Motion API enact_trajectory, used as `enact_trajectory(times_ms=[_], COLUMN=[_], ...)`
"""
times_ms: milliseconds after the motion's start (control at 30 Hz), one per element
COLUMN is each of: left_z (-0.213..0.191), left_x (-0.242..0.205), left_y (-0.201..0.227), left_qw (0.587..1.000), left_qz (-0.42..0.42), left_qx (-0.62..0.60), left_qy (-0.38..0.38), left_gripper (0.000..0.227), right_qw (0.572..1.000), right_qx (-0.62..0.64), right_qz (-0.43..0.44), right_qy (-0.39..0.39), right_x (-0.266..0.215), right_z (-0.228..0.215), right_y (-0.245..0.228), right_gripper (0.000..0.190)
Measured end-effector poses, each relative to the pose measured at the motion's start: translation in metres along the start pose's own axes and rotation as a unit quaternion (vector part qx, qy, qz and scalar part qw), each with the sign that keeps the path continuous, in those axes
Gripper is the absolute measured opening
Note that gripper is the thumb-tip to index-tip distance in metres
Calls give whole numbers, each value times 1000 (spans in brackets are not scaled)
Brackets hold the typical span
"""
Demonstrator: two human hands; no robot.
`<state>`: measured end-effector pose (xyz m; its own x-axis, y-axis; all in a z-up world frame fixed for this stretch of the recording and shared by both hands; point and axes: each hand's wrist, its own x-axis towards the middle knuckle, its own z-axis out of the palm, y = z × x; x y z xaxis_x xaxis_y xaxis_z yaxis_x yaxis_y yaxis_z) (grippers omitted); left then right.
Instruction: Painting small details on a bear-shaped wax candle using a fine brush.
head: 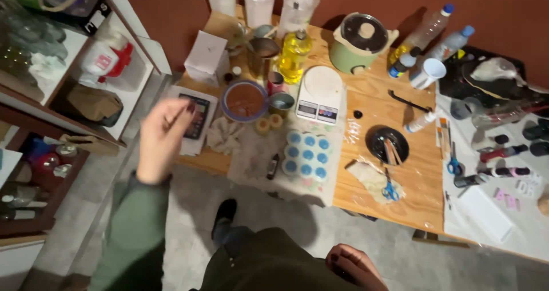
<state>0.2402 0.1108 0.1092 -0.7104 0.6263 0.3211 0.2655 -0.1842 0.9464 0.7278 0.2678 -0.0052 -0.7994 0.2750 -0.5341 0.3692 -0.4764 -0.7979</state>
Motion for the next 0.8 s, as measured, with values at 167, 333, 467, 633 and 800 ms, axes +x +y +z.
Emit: enact_trajectory(times_ms=[167,333,467,633,800], left_z=[-48,-34,-4,11,11], left_x=[119,215,253,261,254], left_y=[-172,-302,-308,-266,-283], left_qw=[994,922,887,839,833], left_qz=[18,-7,2,-250,-246], left_qx=[89,384,458,483,496], left_qy=[56,43,61,-22,-20], left_gripper=[57,123,132,152,150], right_qw=[999,993,985,960,938], right_qx=[25,-7,115,188,267], right_qz=[-17,-25,-31,-12,-37], right_qy=[17,112,122,207,217], right_x=[54,117,126,113,101], right_z=[35,91,144,195,219], right_y=[22,42,25,3,12], right_gripper=[17,17,12,17,18])
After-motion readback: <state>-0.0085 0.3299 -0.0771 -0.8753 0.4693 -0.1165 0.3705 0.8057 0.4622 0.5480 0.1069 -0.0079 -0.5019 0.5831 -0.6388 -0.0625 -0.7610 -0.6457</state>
